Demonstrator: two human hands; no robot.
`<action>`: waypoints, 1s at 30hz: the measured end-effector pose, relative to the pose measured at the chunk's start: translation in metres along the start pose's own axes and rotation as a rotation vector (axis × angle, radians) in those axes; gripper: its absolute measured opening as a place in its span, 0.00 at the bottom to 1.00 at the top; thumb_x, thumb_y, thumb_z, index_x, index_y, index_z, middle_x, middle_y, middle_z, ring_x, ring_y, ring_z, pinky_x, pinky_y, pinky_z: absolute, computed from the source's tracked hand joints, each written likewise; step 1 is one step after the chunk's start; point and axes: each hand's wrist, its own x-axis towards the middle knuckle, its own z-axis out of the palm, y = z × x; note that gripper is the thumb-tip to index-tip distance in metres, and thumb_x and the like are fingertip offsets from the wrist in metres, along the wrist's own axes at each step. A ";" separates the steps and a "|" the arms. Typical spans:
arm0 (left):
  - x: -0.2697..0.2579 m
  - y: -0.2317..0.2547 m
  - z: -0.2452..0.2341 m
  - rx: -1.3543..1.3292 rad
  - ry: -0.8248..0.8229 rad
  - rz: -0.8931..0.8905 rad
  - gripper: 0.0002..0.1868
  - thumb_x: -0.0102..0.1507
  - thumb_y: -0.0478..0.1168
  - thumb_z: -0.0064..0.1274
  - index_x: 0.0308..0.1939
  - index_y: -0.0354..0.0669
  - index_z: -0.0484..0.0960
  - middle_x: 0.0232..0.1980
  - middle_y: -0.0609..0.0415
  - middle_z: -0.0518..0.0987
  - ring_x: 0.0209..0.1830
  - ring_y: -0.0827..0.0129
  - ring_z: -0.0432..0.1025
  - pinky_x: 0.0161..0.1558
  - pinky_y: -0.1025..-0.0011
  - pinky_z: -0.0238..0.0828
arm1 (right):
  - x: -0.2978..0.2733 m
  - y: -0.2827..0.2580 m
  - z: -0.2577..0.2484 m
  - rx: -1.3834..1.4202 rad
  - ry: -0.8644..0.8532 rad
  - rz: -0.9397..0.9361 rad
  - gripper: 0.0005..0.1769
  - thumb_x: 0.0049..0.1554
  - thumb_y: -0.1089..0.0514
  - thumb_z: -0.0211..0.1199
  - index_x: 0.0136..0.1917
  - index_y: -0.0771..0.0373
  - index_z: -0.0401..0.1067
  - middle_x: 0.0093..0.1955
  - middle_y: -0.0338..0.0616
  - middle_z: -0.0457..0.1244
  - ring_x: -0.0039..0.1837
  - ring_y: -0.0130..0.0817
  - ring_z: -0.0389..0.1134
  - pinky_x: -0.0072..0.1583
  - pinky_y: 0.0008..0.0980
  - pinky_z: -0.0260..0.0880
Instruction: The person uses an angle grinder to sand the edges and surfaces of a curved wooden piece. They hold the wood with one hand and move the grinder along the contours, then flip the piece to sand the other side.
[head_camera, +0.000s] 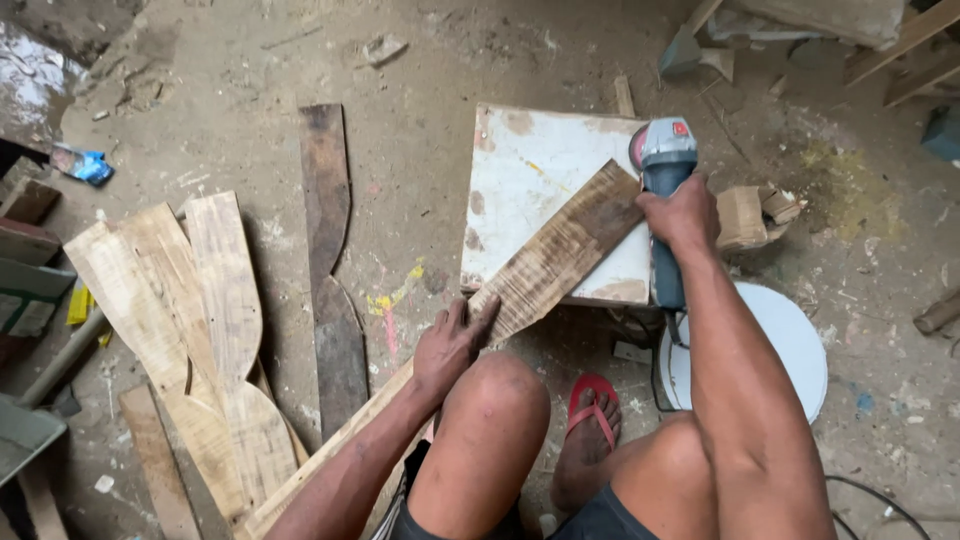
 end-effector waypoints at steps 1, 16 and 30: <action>0.004 -0.001 -0.006 0.002 0.010 0.004 0.37 0.65 0.45 0.45 0.79 0.70 0.55 0.60 0.45 0.64 0.48 0.48 0.71 0.37 0.54 0.79 | 0.001 -0.002 -0.004 0.004 0.010 -0.005 0.40 0.42 0.47 0.69 0.64 0.66 0.62 0.59 0.64 0.66 0.64 0.67 0.67 0.62 0.63 0.66; 0.004 -0.004 -0.005 -0.049 -0.068 0.003 0.38 0.66 0.49 0.44 0.80 0.70 0.51 0.62 0.43 0.63 0.51 0.45 0.70 0.40 0.53 0.78 | -0.018 -0.020 -0.008 0.102 -0.058 -0.066 0.37 0.43 0.48 0.67 0.61 0.68 0.66 0.59 0.66 0.65 0.65 0.64 0.66 0.62 0.61 0.68; 0.004 -0.003 -0.001 -0.070 -0.056 -0.007 0.35 0.67 0.47 0.44 0.79 0.67 0.55 0.60 0.45 0.64 0.51 0.45 0.70 0.41 0.53 0.77 | -0.049 -0.026 0.000 0.022 -0.174 -0.106 0.39 0.43 0.43 0.67 0.62 0.67 0.64 0.60 0.67 0.65 0.66 0.65 0.66 0.63 0.60 0.68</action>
